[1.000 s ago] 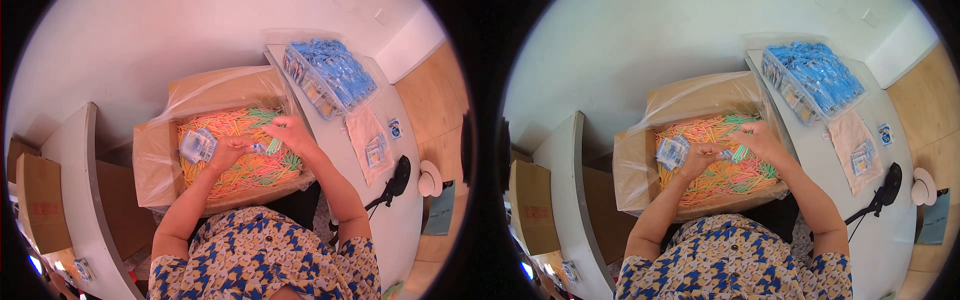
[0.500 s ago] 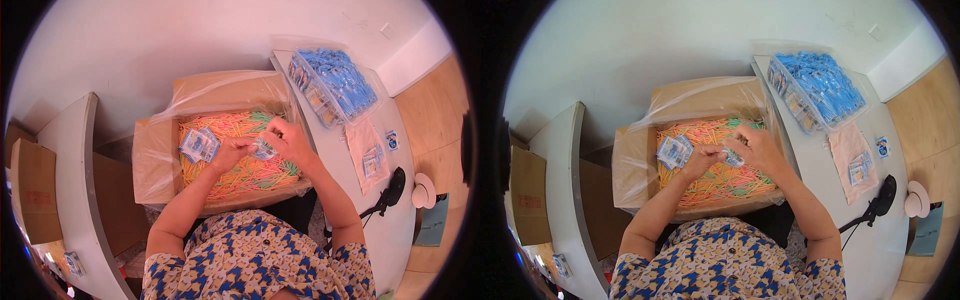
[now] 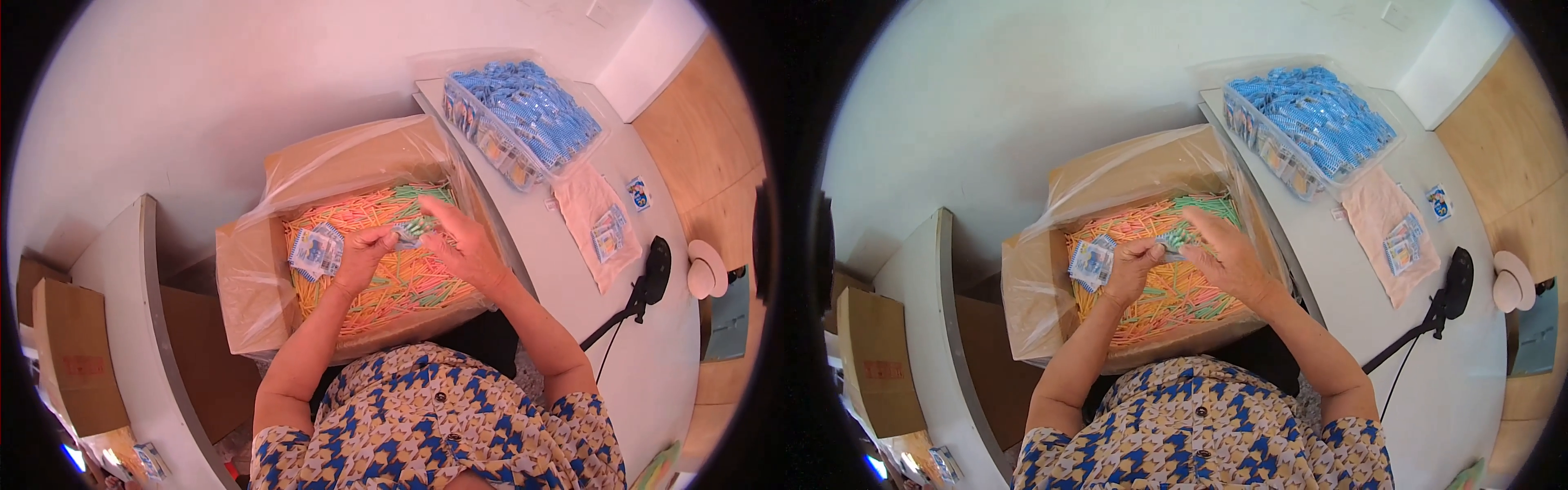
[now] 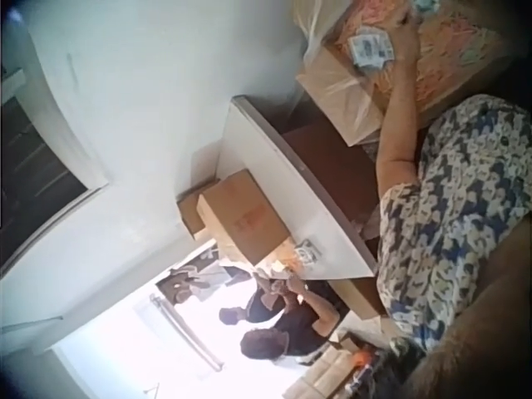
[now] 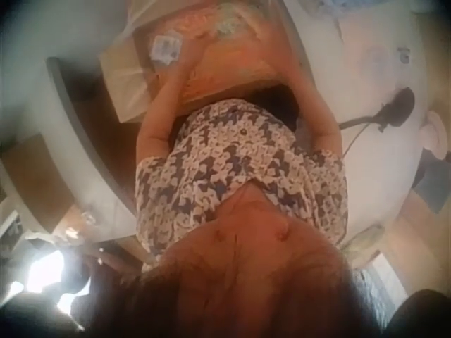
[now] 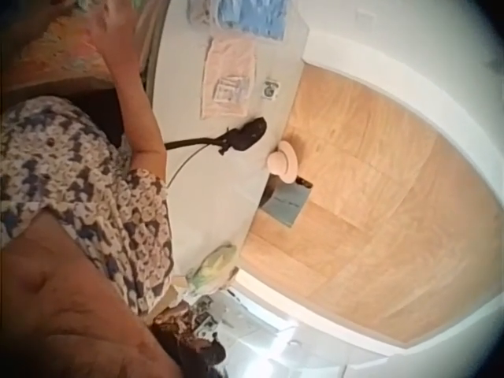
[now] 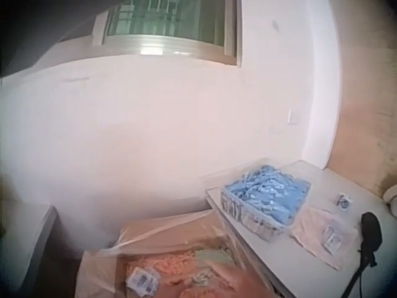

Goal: Packaging small clear bags into a box filled with colorful shredded paper.

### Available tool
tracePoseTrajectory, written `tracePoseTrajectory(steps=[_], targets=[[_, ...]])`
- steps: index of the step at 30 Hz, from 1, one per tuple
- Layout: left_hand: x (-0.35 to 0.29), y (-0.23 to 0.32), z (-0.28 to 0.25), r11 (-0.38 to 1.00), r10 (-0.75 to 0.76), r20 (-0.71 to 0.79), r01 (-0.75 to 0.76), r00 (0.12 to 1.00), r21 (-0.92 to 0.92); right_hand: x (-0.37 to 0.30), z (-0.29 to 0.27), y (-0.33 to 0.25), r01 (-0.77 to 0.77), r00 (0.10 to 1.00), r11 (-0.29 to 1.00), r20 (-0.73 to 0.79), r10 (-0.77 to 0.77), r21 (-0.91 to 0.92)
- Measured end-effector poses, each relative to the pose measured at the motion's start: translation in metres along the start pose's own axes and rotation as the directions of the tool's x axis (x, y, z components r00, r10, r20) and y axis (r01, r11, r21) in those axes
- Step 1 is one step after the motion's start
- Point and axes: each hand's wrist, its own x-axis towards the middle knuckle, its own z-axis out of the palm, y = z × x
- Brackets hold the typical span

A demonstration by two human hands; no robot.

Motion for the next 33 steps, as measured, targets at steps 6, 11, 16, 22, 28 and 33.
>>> tracePoseTrajectory(steps=[6,11,16,22,28,33], targets=[[0.001,-0.01,0.007,0.999,-0.012,0.014,0.012,1.0,0.036,-0.01,0.009,-0.014,-0.316,0.936,0.88,-0.037,0.351,0.354],[0.003,-0.016,-0.005,0.967,-0.071,0.063,0.054,0.995,0.249,-0.019,0.022,-0.011,-0.167,0.956,0.959,-0.2,0.214,0.229],[-0.007,-0.014,0.008,1.0,0.007,0.073,-0.005,0.997,-0.019,-0.035,0.0,-0.014,-0.208,0.927,0.922,-0.234,0.293,0.327],[0.004,-0.004,-0.011,0.99,0.055,-0.038,-0.05,0.998,0.13,-0.118,-0.102,0.038,-0.443,0.706,0.848,-0.469,0.531,0.292],[0.022,-0.009,-0.014,0.984,0.099,-0.237,-0.059,0.967,0.17,-0.268,-0.243,0.158,-0.741,0.433,0.671,-0.778,0.455,-0.02],[0.016,-0.006,-0.018,0.984,0.103,-0.271,-0.06,0.957,0.165,-0.207,-0.22,0.131,-0.657,0.719,0.432,-0.686,0.112,-0.617]])
